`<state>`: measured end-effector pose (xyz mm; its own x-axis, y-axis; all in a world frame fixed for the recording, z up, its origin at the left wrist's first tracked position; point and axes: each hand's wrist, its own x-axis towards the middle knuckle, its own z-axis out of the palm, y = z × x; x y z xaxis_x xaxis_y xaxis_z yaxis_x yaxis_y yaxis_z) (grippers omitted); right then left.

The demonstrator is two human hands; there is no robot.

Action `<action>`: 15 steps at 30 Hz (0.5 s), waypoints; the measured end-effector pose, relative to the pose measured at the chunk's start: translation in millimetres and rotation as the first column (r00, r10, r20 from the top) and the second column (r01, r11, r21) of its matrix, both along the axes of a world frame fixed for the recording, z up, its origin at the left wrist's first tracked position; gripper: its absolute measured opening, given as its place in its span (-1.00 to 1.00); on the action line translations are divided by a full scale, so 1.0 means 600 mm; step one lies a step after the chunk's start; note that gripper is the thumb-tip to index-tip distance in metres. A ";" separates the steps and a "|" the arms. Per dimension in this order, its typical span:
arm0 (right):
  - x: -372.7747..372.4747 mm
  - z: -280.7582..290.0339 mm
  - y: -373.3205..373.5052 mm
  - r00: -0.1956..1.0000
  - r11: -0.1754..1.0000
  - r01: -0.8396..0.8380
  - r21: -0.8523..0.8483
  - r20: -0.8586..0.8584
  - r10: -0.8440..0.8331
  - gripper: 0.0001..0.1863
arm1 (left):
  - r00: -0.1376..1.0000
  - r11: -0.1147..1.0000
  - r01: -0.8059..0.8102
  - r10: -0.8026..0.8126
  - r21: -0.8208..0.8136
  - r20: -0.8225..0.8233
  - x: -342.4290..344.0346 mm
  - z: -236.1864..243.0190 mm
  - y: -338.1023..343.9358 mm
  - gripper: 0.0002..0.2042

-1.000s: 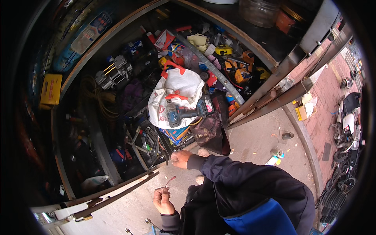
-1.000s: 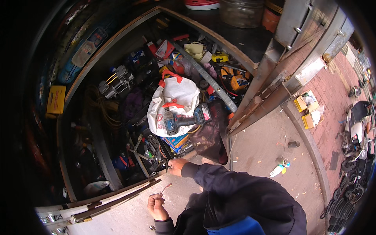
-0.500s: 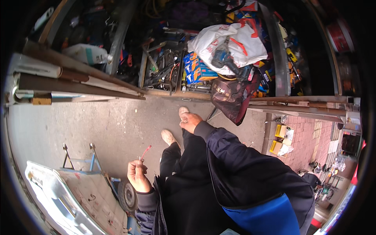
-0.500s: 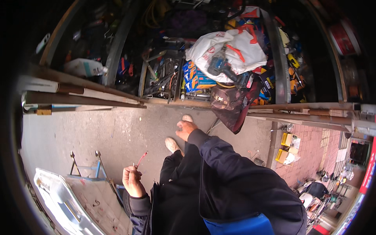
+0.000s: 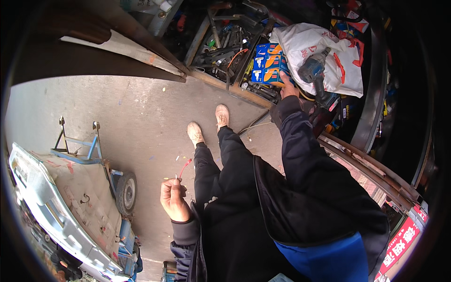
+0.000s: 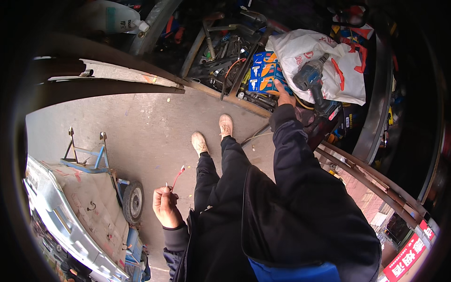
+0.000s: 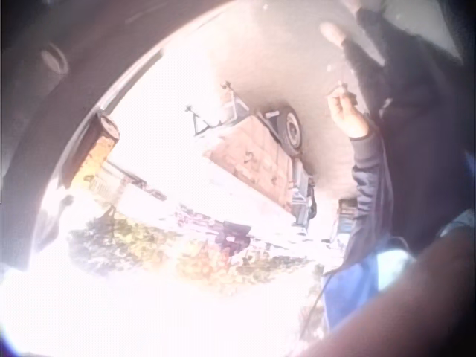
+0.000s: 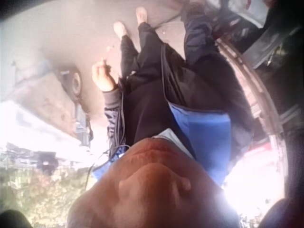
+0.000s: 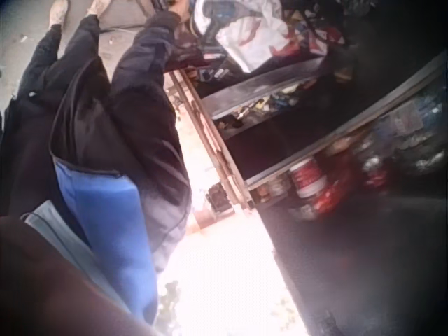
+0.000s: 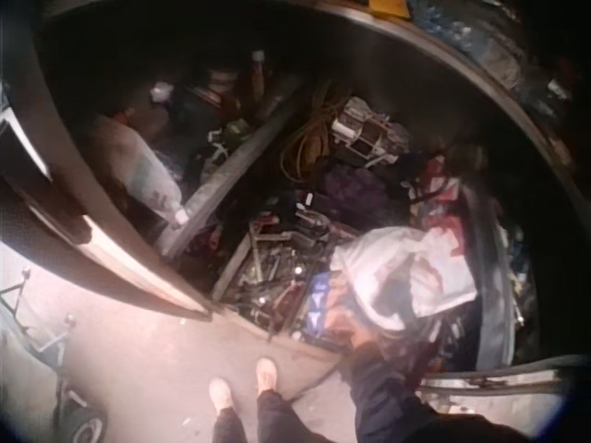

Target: The person strips and twists red and white wires, then uses pliers to crimp connectors onto the wire ends. They walk to a three-wheeled vehicle, open its battery compartment, and connect the prepared wires to the battery terminals.

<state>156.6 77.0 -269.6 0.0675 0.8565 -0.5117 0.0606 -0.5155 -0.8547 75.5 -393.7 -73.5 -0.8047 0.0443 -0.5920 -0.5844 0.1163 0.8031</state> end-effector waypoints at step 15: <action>0.009 0.067 0.051 0.944 0.943 -0.261 -0.207 0.151 0.295 -0.36 | 0.990 0.989 0.140 -0.140 -0.057 0.004 0.011 0.012 0.090 -0.80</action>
<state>161.9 107.8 -229.6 -0.0562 0.7478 -0.6615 0.3657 -0.6011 -0.7106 82.3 -339.8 -66.2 -0.7928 0.1230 -0.5970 -0.5593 0.2424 0.7927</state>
